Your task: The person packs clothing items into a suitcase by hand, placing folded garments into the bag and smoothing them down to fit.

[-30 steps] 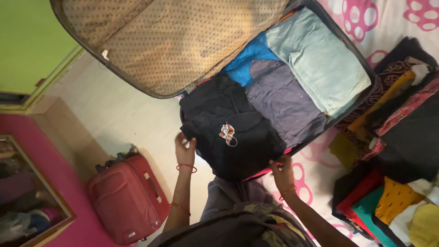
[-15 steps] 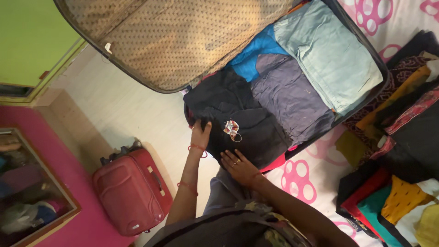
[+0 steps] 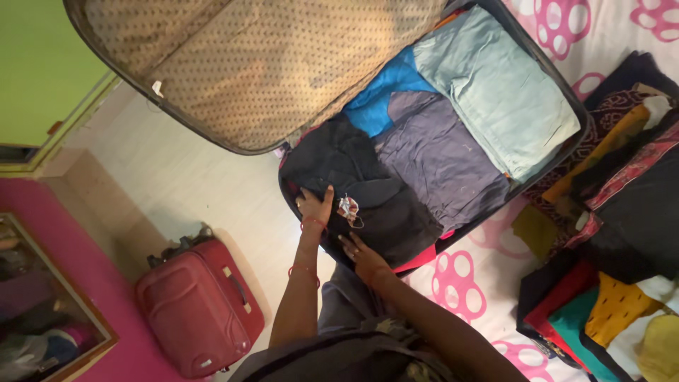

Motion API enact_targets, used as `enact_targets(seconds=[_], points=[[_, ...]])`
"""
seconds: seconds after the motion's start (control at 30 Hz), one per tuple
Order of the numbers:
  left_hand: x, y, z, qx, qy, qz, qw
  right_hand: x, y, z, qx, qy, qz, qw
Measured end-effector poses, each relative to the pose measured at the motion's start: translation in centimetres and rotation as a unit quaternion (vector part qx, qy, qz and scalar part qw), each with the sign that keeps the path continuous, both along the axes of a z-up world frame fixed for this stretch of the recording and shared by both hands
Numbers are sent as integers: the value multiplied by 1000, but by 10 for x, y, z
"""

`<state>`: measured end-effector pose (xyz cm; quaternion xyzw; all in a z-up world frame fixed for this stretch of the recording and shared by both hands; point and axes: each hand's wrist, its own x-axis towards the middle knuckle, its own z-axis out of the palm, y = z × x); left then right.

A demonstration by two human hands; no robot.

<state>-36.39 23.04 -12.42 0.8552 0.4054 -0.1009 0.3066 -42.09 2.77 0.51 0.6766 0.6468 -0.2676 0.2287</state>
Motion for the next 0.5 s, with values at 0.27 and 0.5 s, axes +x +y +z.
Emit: enact_targets(seconds=[0.27,0.5], points=[[3,-10,133,193,-152,-132,960,6,-36,12,181,83,-25,980],[66,11,145,267,-188,-269,906,2,-89,11,303,52,-177,935]])
